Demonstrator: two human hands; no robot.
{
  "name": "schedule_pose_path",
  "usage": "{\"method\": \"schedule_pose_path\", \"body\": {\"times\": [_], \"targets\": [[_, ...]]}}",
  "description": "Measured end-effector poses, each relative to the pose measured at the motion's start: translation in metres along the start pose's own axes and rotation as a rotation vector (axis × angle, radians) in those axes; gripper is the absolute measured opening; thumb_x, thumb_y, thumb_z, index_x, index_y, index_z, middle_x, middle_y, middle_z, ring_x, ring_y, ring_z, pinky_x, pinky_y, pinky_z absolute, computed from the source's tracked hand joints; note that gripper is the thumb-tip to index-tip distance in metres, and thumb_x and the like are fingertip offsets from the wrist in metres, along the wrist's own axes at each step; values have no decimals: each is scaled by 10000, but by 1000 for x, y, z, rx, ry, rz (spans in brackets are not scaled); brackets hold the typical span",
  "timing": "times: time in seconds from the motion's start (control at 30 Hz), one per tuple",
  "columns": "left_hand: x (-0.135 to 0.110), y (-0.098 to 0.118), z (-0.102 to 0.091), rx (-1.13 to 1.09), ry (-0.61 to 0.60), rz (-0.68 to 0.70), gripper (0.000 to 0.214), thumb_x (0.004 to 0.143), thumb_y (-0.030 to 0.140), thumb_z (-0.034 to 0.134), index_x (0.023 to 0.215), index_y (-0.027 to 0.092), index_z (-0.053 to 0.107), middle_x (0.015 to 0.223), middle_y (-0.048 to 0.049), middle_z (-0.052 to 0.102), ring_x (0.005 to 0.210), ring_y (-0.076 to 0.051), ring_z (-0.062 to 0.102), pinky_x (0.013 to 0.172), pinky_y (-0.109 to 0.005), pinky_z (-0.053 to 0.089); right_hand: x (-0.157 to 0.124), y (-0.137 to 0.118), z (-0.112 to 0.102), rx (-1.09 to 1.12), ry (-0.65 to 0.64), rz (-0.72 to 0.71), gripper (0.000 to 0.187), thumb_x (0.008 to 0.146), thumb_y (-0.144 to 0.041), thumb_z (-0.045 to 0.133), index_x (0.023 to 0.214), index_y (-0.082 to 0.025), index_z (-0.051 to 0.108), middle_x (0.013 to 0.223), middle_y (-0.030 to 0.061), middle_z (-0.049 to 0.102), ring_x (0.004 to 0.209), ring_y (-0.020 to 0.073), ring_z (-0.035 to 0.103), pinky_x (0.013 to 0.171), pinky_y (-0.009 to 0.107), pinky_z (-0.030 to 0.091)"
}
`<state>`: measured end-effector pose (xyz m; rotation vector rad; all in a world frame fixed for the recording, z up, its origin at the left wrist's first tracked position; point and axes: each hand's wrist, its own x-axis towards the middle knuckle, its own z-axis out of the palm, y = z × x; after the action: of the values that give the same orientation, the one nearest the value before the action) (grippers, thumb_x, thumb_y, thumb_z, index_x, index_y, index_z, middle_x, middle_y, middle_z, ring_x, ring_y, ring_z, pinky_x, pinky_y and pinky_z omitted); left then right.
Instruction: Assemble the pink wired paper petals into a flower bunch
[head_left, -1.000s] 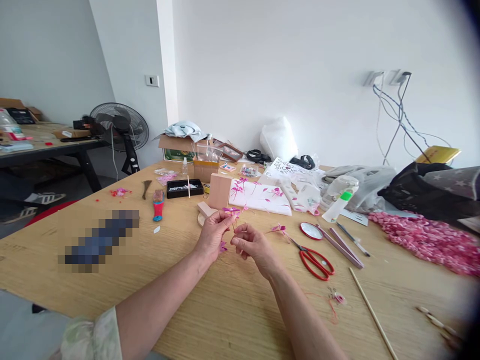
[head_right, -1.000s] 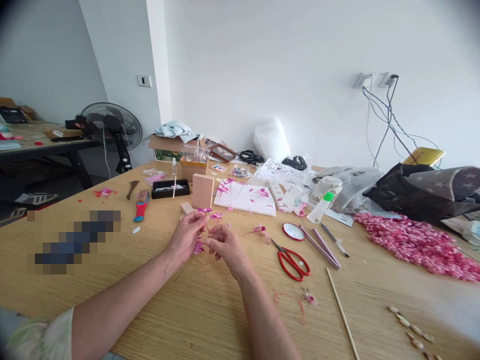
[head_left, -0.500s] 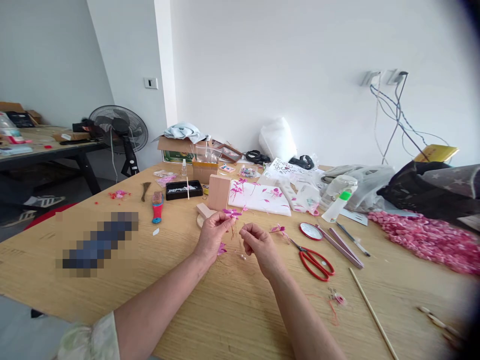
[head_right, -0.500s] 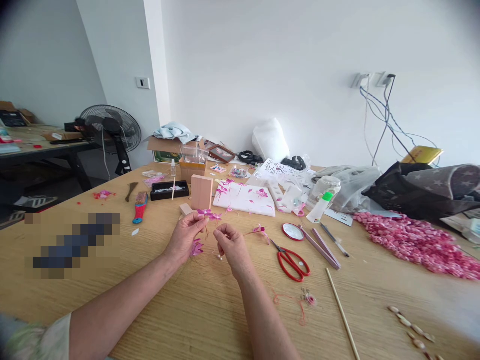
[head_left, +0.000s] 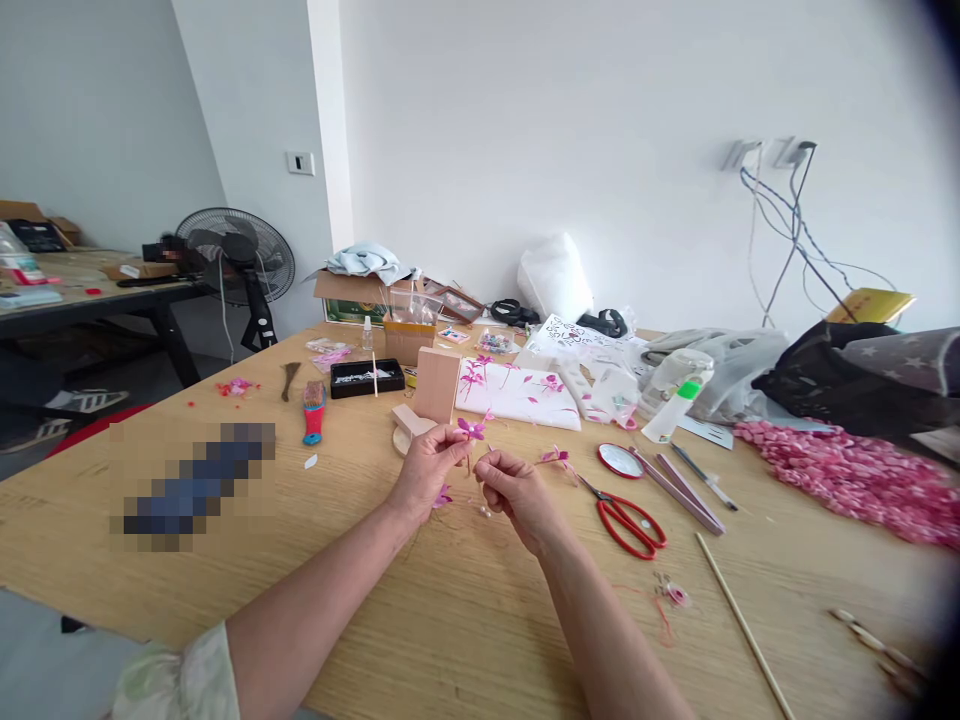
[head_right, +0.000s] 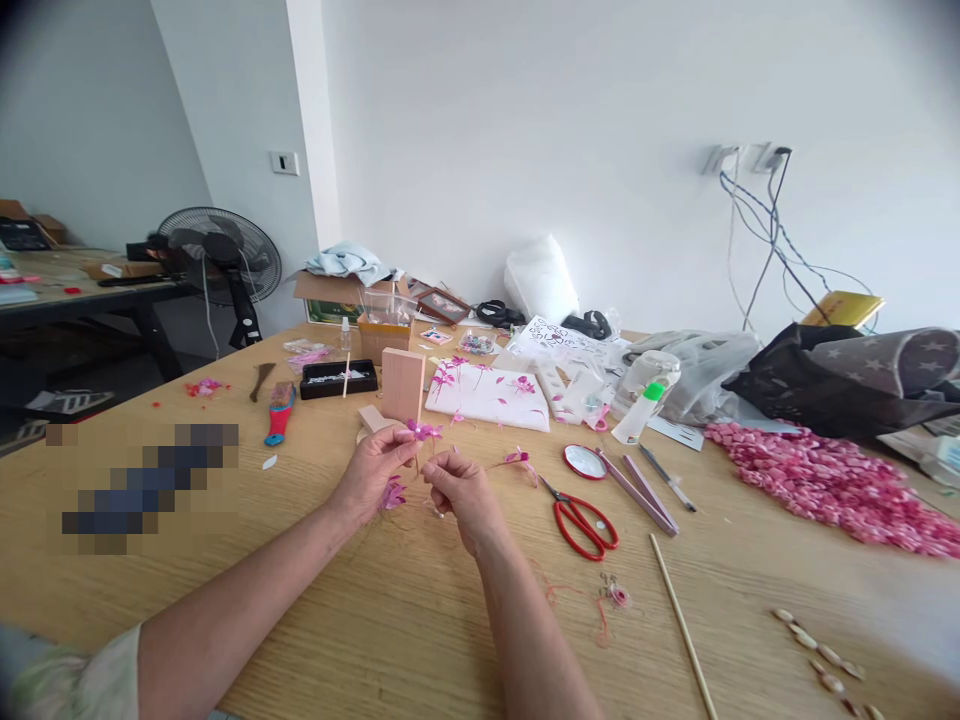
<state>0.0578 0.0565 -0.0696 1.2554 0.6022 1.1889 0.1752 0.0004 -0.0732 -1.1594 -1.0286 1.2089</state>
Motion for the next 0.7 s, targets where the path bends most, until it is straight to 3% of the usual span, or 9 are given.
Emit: {"method": "schedule_pose_path", "body": {"times": [0.13,0.33,0.5,0.7], "targets": [[-1,1,0,5,-70,-25,126,688,242,609,661,137,543,585,39,487,556,-74,456,558,-197,353,0,1,-3,-39,-22,4,242,695,-397,576,628,-175,504,412,-67,429,372,48,329,385,183,223],[1,-2,-1,48,42,64,164,668,255,632,638,141,519,598,44,466,551,-67,441,543,-186,351,4,4,6,-234,139,-99,222,675,-365,580,638,-193,446,427,-88,389,354,54,343,351,183,246],[-2,-1,1,25,104,44,171,669,287,631,693,147,535,621,32,502,580,-81,472,558,-189,372,4,9,17,-103,92,-99,232,620,-320,623,733,-194,465,571,-68,490,399,56,414,344,174,275],[-4,-5,2,-4,72,27,166,691,296,612,682,149,535,598,33,504,572,-78,460,565,-188,379,5,9,15,-15,111,-112,134,645,-271,585,637,-177,490,454,-73,462,362,43,364,341,166,244]]}}
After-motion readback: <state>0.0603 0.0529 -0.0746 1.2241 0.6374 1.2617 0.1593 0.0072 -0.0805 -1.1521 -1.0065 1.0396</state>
